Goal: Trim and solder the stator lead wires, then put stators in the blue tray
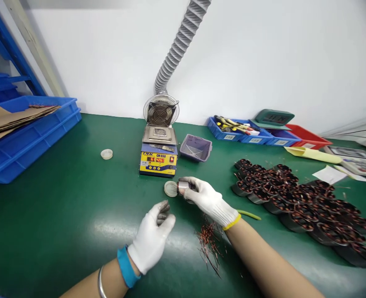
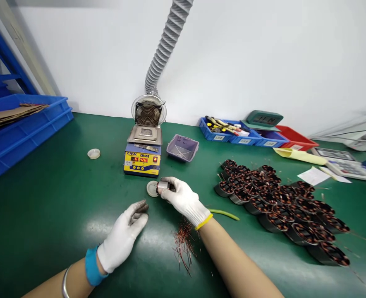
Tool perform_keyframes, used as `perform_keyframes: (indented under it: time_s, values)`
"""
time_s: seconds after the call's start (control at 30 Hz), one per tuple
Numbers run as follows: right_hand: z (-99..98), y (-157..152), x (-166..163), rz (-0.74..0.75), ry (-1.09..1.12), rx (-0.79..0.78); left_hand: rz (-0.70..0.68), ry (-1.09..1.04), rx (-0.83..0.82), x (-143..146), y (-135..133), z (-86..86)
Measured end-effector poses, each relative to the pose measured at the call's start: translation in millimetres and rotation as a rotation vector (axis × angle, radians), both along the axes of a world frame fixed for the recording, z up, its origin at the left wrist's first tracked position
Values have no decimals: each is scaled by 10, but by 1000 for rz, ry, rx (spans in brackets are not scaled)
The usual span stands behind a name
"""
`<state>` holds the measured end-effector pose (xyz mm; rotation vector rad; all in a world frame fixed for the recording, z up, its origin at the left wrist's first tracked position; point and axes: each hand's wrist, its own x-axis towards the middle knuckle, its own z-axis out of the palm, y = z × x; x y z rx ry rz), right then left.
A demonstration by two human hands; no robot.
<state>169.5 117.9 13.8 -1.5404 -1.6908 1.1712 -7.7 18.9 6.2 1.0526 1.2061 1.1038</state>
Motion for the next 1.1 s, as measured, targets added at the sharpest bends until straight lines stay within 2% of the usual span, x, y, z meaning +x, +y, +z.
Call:
perform_keyframes:
  time_s: [0.1,0.2,0.27,0.37,0.47,0.6,0.7,0.8,0.87,0.97,1.03,1.1]
  values:
    - [-52,14,2,0,-114,57,-45,61,3,19,-25,3]
    - [-17,-19,-23,-2,-67,104,-81,94,-19,27,-30,24]
    - [33,-51,-41,-46,-98,216,-106,101,-27,31,-32,26]
    - [96,-94,-57,-107,-411,506,-122,107,-4,38,-39,-5]
    - [109,-118,-69,11,-721,718,-111,116,16,38,-51,-53]
    - [75,-141,-82,111,-931,800,-92,128,25,43,-71,-85]
    - [101,-129,-62,82,-902,817,-112,163,36,65,-93,-91]
    - [275,18,-64,-36,-808,855,-161,273,91,91,-122,-89]
    - [488,231,-124,-132,-779,892,-198,357,136,96,-139,-84]
    - [861,675,-316,-201,-807,933,-242,419,163,86,-146,-95]
    - [1056,972,-478,-185,-862,931,-260,429,167,75,-134,-120]
    - [1154,1200,-631,-138,-921,872,-273,448,168,70,-113,-150]
